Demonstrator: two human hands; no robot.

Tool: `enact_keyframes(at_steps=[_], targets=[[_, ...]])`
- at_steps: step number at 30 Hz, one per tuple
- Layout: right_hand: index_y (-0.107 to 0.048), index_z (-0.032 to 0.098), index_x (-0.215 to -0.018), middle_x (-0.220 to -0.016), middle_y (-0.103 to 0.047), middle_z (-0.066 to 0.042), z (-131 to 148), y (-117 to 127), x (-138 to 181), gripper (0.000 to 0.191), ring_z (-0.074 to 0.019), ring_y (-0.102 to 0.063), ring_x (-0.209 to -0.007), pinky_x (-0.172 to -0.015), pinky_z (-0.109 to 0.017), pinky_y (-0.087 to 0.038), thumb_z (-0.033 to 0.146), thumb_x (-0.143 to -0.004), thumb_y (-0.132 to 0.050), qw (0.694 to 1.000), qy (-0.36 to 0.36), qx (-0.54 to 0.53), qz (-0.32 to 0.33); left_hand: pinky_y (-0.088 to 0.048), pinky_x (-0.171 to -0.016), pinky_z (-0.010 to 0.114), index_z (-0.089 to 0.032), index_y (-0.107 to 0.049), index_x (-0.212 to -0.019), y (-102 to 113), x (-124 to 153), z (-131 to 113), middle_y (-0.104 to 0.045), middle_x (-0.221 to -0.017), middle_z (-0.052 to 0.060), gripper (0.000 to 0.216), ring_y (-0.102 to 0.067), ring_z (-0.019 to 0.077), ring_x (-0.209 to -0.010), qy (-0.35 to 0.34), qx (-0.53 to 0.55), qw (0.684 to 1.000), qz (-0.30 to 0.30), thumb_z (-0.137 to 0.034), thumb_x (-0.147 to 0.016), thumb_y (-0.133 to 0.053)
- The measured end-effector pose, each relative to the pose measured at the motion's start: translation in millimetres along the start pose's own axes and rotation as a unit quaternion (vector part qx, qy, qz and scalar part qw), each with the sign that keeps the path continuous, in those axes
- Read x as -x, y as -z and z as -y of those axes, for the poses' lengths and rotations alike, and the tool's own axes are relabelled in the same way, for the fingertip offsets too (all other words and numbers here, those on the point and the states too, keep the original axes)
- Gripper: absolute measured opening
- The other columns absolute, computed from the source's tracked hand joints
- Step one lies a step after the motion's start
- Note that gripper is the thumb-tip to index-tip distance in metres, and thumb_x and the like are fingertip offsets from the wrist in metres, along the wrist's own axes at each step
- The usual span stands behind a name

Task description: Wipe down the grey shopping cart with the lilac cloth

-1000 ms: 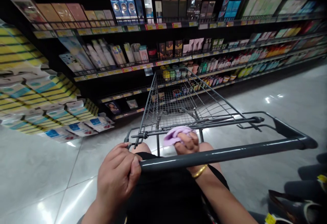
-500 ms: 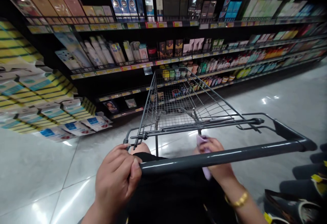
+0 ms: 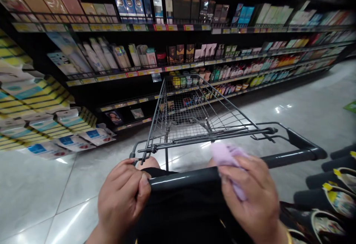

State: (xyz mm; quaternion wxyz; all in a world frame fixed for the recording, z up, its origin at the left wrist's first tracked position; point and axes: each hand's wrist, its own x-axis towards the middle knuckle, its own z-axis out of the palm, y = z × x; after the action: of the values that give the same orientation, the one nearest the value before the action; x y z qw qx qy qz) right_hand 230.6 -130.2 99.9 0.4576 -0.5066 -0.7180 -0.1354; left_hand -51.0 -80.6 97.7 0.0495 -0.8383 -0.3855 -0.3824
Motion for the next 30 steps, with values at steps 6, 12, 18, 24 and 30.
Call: enact_keyframes(at_steps=[6,12,18,24,30], targets=[[-0.068,0.022,-0.095,-0.103,-0.065,-0.008,12,-8,-6,0.018,-0.028,-0.059,-0.1,-0.087,-0.051,-0.049,0.015,-0.078,-0.066,0.996,0.042,-0.038,0.062,-0.048,-0.091,0.042,-0.018,-0.061,-0.073,-2,2,-2,-0.061,-0.065,0.0,0.017,-0.054,0.0138,-0.064,0.005,-0.001,1.0,-0.005,-0.007,-0.083,-0.053],[-0.065,0.018,-0.102,-0.098,-0.067,-0.008,-7,-9,-12,0.022,-0.0312,-0.058,-0.112,-0.102,-0.059,-0.043,0.018,-0.08,-0.062,1.0,-0.011,-0.012,-0.001,-0.048,-0.09,0.041,-0.018,-0.06,-0.07,-5,2,-7,-0.06,-0.064,0.0,0.018,-0.053,0.0135,-0.063,0.026,-0.002,0.999,-0.023,-0.007,-0.083,-0.053],[-0.066,0.019,-0.101,-0.104,-0.066,-0.009,45,-43,-26,0.024,-0.0272,-0.061,-0.104,-0.092,-0.048,-0.054,0.017,-0.076,-0.066,0.992,0.06,-0.075,0.08,-0.048,-0.09,0.041,-0.018,-0.059,-0.069,-10,-1,-10,-0.06,-0.063,0.0,0.019,-0.053,0.0134,-0.062,0.027,-0.01,0.999,-0.033,-0.007,-0.084,-0.053],[-0.064,0.019,-0.096,-0.096,-0.064,-0.008,12,-29,-13,0.019,-0.0235,-0.062,-0.095,-0.085,-0.042,-0.055,0.014,-0.077,-0.064,0.994,0.055,-0.085,0.042,-0.045,-0.092,0.042,-0.018,-0.061,-0.073,-8,2,-18,-0.06,-0.065,0.001,0.019,-0.053,0.0144,-0.066,0.03,0.009,0.999,-0.01,-0.009,-0.086,-0.051],[-0.064,0.019,-0.092,-0.083,-0.064,-0.005,-40,-8,-3,0.014,-0.0218,-0.062,-0.088,-0.082,-0.038,-0.051,0.013,-0.08,-0.063,0.998,-0.003,-0.048,-0.028,-0.045,-0.086,0.042,-0.017,-0.059,-0.077,-12,-1,-37,-0.062,-0.071,0.003,0.014,-0.055,0.0178,-0.073,0.0,0.018,1.0,0.017,-0.009,-0.086,-0.051]])
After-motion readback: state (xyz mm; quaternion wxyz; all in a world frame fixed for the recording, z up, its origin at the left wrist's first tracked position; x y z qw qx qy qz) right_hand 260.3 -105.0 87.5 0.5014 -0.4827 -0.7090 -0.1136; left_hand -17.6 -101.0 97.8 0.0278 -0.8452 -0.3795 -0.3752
